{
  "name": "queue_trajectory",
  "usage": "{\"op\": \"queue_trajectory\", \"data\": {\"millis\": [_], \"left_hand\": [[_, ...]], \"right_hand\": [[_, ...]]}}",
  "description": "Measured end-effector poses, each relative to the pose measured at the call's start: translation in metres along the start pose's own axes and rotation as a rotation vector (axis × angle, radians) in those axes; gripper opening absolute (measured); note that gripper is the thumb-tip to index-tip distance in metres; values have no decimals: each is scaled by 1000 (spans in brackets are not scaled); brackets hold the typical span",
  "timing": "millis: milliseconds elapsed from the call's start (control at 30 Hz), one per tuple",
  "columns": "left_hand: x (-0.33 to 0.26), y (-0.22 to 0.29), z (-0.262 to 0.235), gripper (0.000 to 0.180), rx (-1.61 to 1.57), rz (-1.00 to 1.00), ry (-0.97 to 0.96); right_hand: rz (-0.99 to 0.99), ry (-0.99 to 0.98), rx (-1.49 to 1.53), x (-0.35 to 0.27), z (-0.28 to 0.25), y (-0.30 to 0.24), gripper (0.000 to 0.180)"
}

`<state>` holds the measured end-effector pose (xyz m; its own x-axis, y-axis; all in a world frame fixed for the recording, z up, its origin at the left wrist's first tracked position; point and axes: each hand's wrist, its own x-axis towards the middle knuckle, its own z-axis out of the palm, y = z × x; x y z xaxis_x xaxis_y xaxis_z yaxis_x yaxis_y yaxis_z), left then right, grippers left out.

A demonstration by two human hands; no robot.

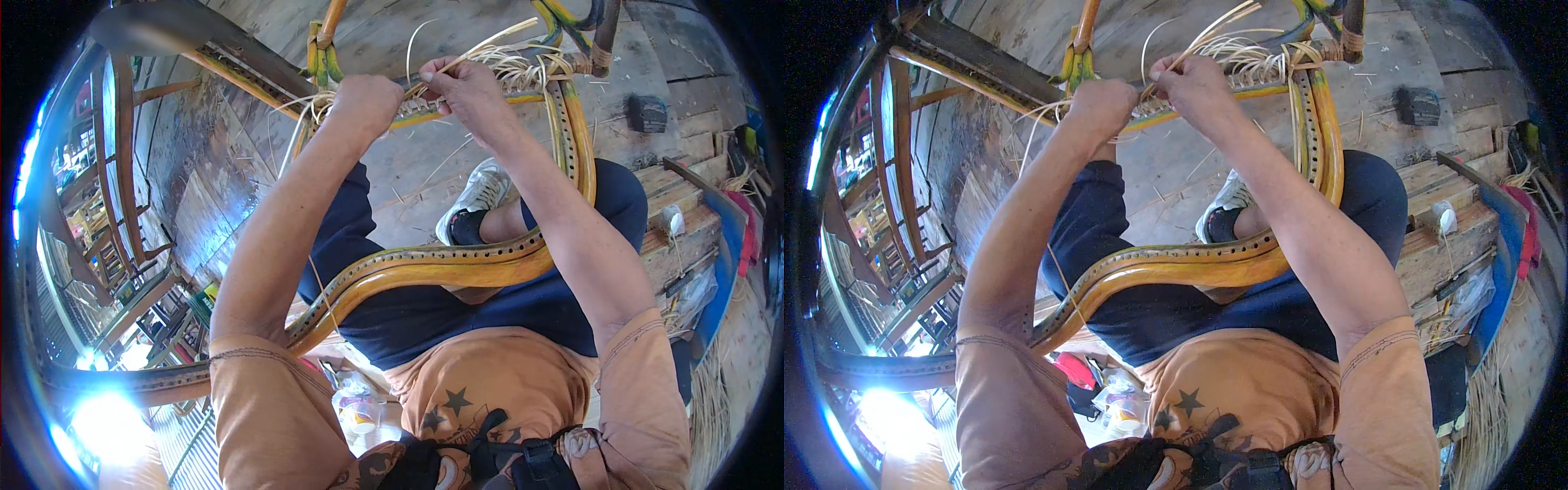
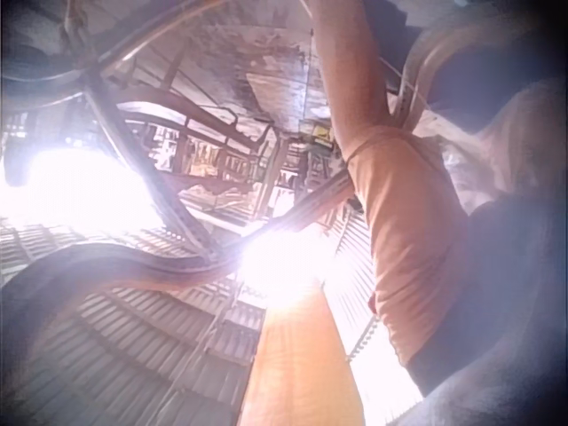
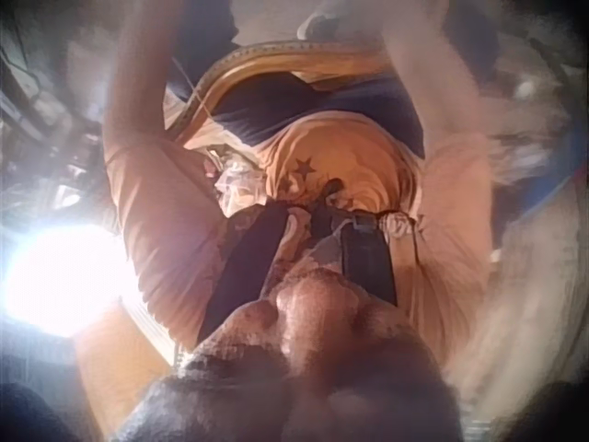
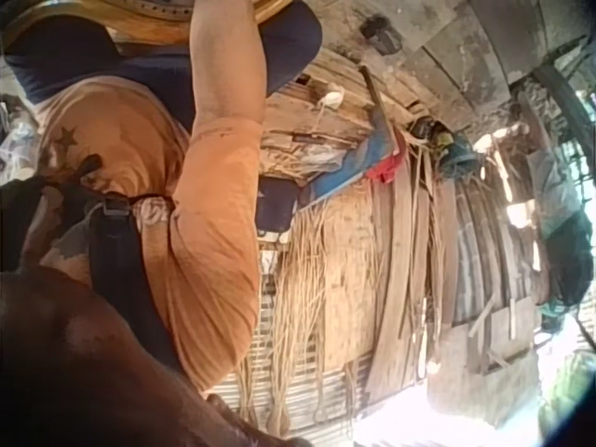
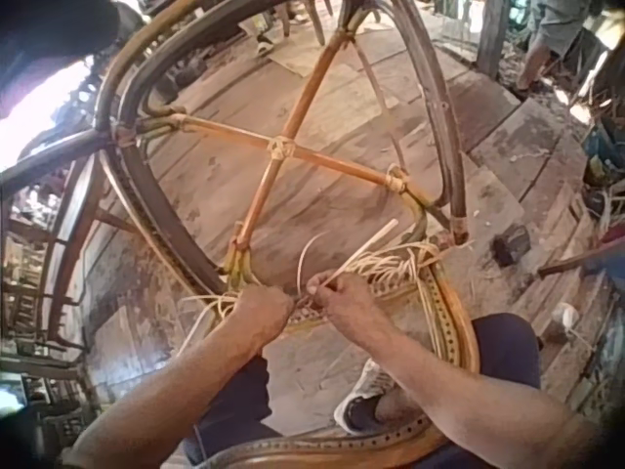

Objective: Weaving rattan strips into the seat and frame of a bamboo or rattan chair.

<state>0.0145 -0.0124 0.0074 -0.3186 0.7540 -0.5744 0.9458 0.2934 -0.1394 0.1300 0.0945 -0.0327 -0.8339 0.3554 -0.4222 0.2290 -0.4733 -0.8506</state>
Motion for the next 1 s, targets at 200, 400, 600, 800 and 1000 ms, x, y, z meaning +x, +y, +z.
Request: {"op": "queue_trajectory", "data": {"millis": [200,400,600,800,1000], "left_hand": [[3,-2,5,14,20,27,-6],[1,-3,4,14,-10,28,24],[7,-1,1,14,53,57,12],[18,-8,12,16,83,114,72],[17,-3,9,18,104,-10,-21]], "right_hand": [[-39,9,16,0,0,2,16],[-55,-6,20,-2,0,0,16],[-34,-37,77,1,-2,6,17],[-12,-84,100,3,-6,5,12],[-12,-111,223,-2,-2,-7,10]]}}
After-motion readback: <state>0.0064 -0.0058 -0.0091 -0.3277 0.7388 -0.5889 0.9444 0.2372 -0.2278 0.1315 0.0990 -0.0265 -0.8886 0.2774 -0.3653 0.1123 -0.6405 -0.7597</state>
